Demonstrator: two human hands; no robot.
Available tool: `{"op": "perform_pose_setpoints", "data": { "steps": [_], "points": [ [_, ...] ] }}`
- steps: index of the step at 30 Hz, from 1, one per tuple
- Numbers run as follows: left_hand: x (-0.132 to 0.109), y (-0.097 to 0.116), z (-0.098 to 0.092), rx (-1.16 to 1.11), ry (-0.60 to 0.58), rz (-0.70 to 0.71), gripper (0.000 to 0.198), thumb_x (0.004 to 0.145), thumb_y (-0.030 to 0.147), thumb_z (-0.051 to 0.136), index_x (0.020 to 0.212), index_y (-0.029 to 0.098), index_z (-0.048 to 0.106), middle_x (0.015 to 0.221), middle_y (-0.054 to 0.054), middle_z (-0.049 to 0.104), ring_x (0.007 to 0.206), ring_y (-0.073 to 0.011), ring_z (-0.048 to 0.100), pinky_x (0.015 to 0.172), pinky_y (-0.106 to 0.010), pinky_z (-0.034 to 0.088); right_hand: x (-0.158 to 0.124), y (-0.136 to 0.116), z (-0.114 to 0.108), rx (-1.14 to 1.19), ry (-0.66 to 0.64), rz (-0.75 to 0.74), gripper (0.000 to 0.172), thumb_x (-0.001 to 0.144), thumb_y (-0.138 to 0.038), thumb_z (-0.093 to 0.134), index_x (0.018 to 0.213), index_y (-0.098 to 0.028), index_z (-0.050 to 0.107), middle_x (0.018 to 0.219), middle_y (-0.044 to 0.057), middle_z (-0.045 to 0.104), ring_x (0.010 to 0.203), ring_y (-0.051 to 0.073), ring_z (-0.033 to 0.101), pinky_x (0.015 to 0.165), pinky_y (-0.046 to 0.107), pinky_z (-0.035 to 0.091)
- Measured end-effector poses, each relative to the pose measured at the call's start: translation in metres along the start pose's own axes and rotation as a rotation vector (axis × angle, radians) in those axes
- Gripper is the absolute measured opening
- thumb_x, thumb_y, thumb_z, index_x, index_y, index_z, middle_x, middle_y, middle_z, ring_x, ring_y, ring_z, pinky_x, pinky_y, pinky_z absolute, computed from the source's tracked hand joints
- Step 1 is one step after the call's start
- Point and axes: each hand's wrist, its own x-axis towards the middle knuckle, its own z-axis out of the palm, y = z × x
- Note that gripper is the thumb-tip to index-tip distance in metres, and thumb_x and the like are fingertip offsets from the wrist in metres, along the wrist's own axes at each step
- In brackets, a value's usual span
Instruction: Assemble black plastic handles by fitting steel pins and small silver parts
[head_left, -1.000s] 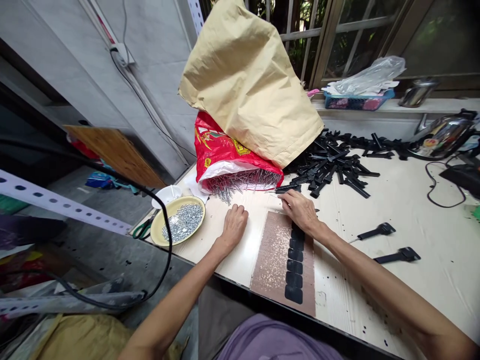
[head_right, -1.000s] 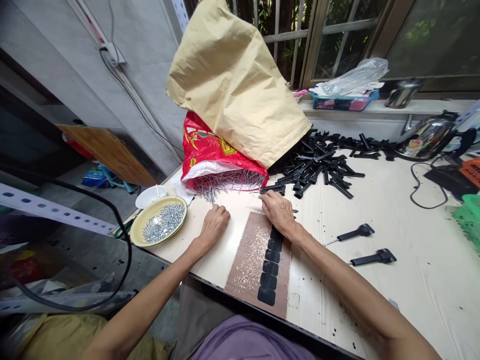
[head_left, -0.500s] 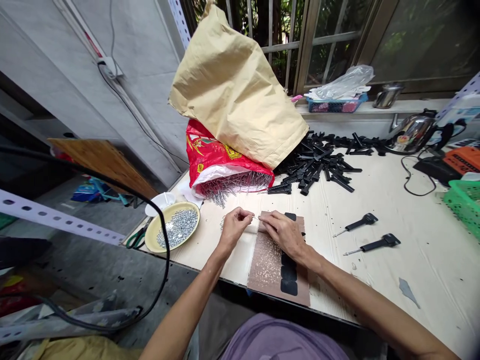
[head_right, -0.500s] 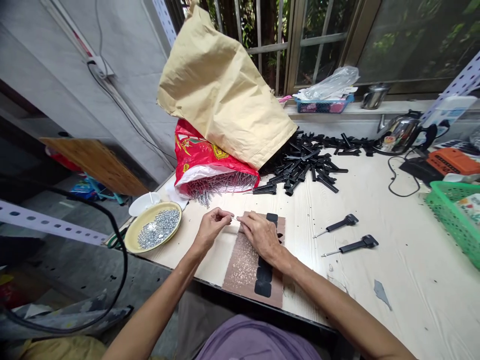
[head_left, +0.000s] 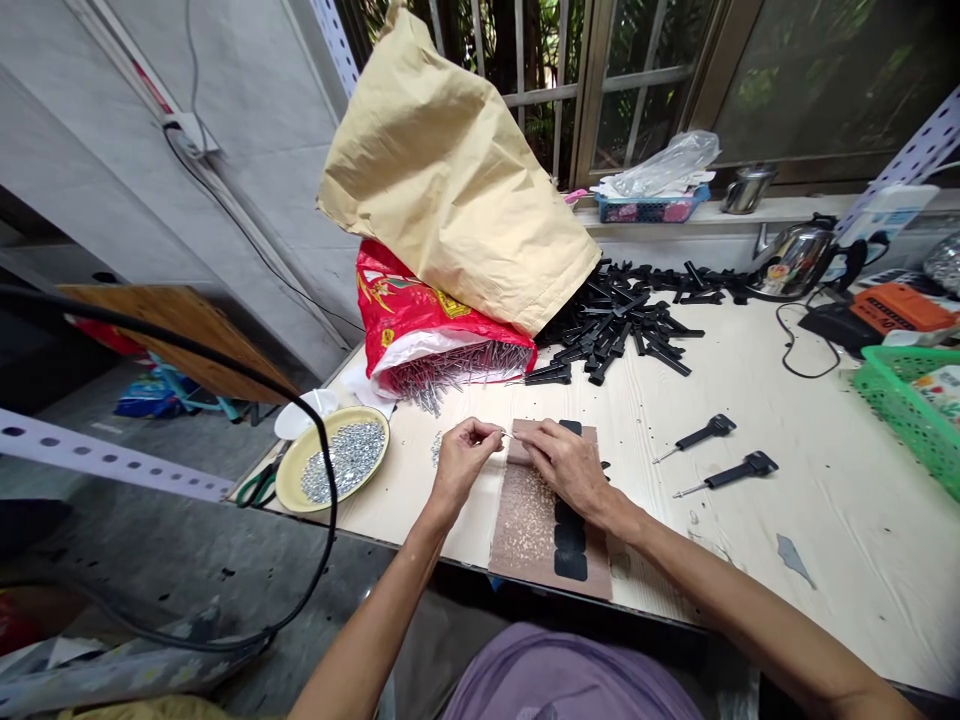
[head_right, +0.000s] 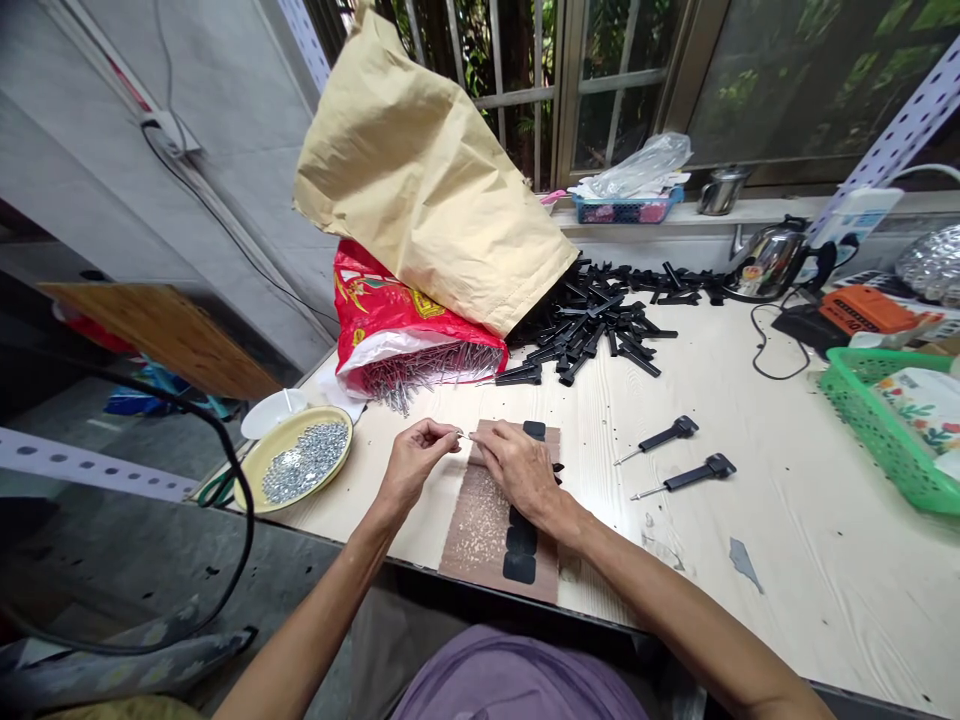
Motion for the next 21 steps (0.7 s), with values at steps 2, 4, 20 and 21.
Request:
{"op": "perform_pose_setpoints", "data": {
  "steps": [2, 4, 20, 21],
  "points": [
    [-0.001, 0.002, 0.001, 0.006, -0.025, 0.009, 0.013, 0.075, 0.026, 0.066, 0.077, 0.014, 0.065, 0.073, -0.003, 0.065, 0.070, -0.0131, 0.061, 0.069, -0.025, 0.048, -0.001, 0.000, -0.002, 0.003, 0.002, -0.003, 0.026, 0.094, -0.027, 0.043, 0.111, -0.026, 0.062, 0.093, 0.003, 0.061, 0.087, 0.015, 0.059, 0.073, 0.025, 0.046],
    [-0.001, 0.003, 0.003, -0.033, -0.054, 0.013, 0.015, 0.075, 0.028, 0.066, 0.078, 0.014, 0.065, 0.075, -0.003, 0.065, 0.071, -0.0132, 0.061, 0.070, -0.026, 0.049, -0.003, 0.001, -0.004, 0.026, 0.022, 0.000, 0.025, 0.094, -0.026, 0.043, 0.110, -0.025, 0.062, 0.095, 0.003, 0.062, 0.087, 0.015, 0.059, 0.074, 0.026, 0.046],
    [-0.001, 0.002, 0.020, -0.518, -0.185, -0.384, 0.035, 0.058, 0.027, 0.082, 0.087, 0.011, 0.069, 0.072, -0.002, 0.068, 0.060, -0.0093, 0.063, 0.064, -0.022, 0.053, -0.016, 0.005, -0.018, -0.047, 0.058, 0.067, 0.023, 0.095, -0.026, 0.041, 0.107, -0.023, 0.060, 0.096, 0.003, 0.064, 0.084, 0.015, 0.060, 0.065, 0.024, 0.041],
    [0.000, 0.002, 0.021, -0.560, -0.183, -0.407, 0.035, 0.057, 0.025, 0.083, 0.085, 0.011, 0.069, 0.071, -0.002, 0.067, 0.060, -0.0086, 0.063, 0.064, -0.020, 0.053, -0.016, 0.005, -0.018, -0.048, 0.062, 0.065, 0.023, 0.095, -0.026, 0.041, 0.107, -0.023, 0.060, 0.096, 0.003, 0.064, 0.084, 0.015, 0.060, 0.065, 0.024, 0.041]
  ]
}}
